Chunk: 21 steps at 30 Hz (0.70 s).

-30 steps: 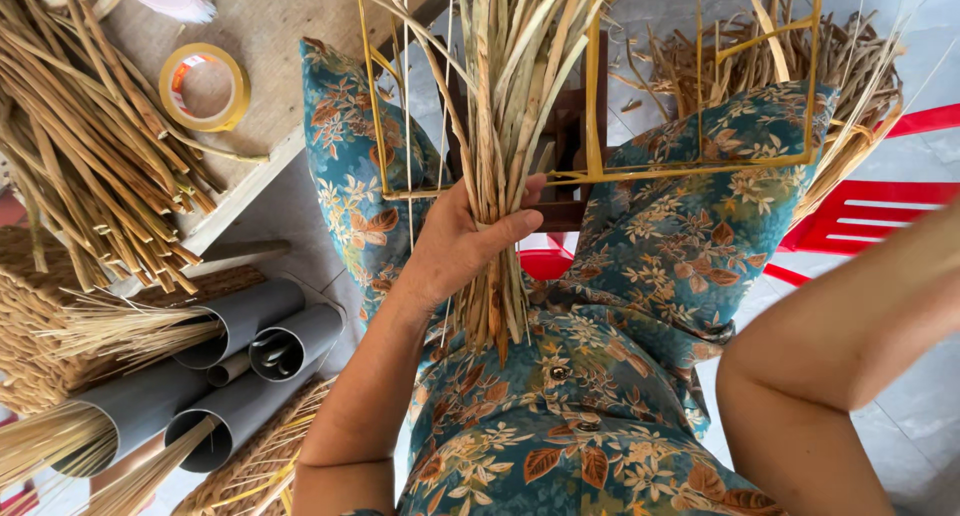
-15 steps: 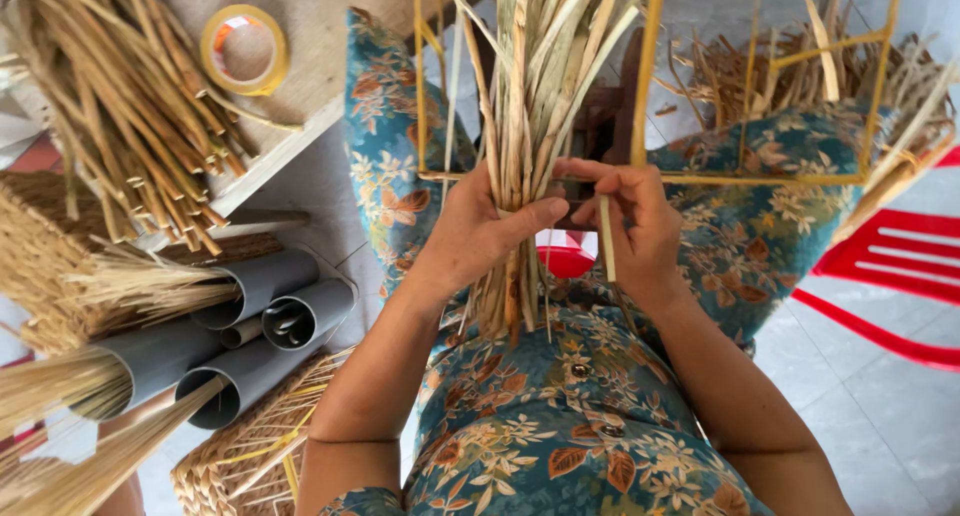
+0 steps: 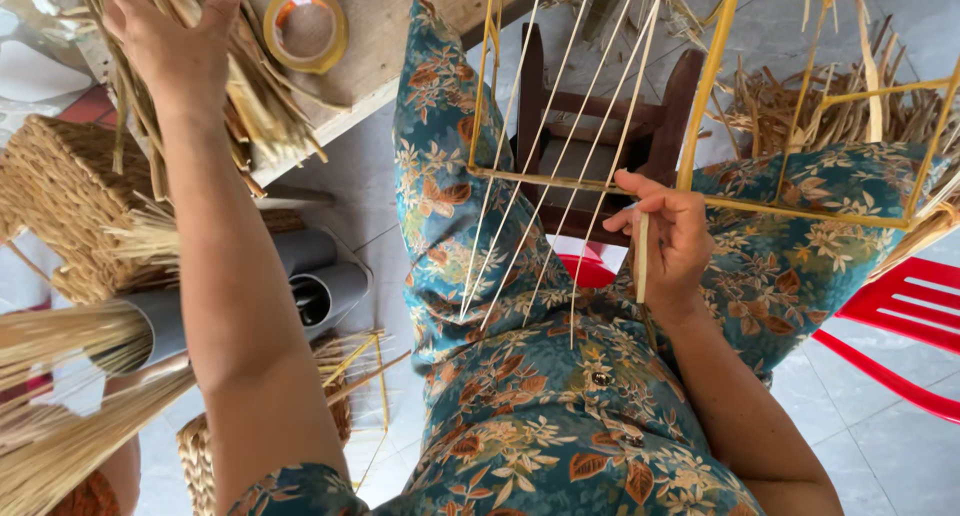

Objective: The person sits with a square bamboo frame across their lap and weaves thin bamboo strips between the frame bars, threading and tightening each strip by hand and reaching to a pile of strips for new pieces as the woven lattice grows.

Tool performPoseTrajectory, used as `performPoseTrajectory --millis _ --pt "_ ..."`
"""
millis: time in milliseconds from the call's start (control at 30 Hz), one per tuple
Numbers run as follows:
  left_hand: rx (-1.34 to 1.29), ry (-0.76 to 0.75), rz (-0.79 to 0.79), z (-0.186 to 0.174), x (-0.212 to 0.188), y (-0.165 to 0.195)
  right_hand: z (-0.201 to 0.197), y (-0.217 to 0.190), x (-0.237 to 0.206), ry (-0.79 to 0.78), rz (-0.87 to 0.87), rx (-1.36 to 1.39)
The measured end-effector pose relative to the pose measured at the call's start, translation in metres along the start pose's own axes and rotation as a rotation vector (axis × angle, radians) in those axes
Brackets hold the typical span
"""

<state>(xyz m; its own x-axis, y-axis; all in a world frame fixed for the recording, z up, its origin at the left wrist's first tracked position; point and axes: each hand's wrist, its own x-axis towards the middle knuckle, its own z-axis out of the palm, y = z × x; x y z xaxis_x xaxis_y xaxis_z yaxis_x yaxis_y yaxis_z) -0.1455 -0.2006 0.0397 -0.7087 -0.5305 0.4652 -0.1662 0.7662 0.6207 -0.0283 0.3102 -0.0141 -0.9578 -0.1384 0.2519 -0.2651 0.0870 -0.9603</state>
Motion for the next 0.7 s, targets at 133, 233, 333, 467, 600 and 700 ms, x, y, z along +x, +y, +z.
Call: performPoseTrajectory --millis 133,233,333,467,600,700 --pt "-0.66 -0.275 0.086 -0.018 -0.088 0.125 -0.001 -0.003 -0.001 0.005 -0.021 0.037" --pt "-0.885 -1.025 0.11 -0.018 -0.171 0.208 -0.006 -0.004 -0.005 -0.027 0.022 0.048" --pt "-0.715 -0.939 0.391 0.01 -0.208 0.243 -0.01 -0.002 -0.007 -0.023 0.032 0.08" --pt "-0.542 -0.875 0.384 0.039 -0.226 0.252 -0.009 -0.001 -0.005 0.004 0.045 0.078" --pt "-0.351 -0.816 0.307 0.049 -0.24 0.254 -0.01 -0.005 -0.004 -0.008 0.057 0.157" --pt "-0.353 -0.827 0.288 0.055 -0.24 0.25 -0.023 -0.015 -0.006 0.066 0.11 0.274"
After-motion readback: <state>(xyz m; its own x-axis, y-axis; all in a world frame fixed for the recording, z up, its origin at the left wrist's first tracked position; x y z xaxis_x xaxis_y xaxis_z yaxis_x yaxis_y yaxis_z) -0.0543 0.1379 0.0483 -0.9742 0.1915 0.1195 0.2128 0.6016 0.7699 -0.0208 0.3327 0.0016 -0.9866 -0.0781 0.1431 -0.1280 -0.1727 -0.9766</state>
